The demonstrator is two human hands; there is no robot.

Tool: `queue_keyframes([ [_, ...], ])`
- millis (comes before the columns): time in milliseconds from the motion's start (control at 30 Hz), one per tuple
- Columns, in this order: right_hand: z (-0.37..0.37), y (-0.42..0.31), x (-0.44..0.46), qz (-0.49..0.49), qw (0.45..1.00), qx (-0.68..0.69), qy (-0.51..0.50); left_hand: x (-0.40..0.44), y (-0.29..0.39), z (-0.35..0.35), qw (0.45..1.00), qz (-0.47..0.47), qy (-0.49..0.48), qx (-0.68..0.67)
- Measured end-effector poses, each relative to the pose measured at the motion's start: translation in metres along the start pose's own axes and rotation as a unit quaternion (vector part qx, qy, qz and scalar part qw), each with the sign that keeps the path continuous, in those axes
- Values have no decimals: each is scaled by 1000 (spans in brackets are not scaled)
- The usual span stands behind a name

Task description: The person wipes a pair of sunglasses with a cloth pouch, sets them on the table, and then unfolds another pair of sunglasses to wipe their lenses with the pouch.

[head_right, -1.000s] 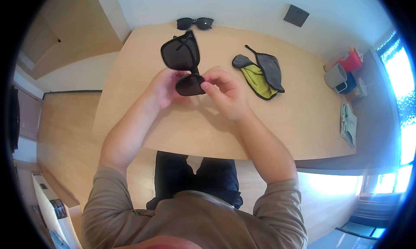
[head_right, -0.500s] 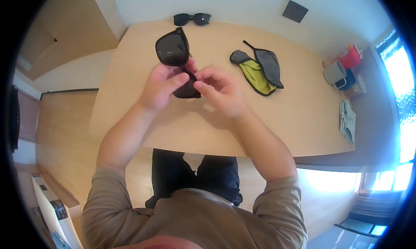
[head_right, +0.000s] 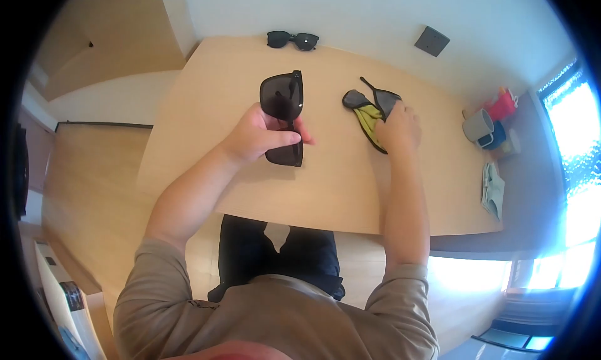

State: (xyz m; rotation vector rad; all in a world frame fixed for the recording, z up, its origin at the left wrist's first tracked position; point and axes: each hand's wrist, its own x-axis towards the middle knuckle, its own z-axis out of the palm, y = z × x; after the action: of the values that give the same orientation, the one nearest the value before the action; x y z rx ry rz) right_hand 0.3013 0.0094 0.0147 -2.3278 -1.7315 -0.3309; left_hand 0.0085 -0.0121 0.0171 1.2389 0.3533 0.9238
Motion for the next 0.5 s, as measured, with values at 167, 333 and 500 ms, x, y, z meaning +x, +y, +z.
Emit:
queue_keyframes([
  [167,13,12,11,32,996,-36,-72,-3,6,3,999,8,-21,27],
  [333,-5,4,18,-4,989,123,78,-1,11,0,998,-8,-33,-57],
  [500,-35,-4,10,-136,878,345,304,0,11,-3,997,-2,-46,-57],
])
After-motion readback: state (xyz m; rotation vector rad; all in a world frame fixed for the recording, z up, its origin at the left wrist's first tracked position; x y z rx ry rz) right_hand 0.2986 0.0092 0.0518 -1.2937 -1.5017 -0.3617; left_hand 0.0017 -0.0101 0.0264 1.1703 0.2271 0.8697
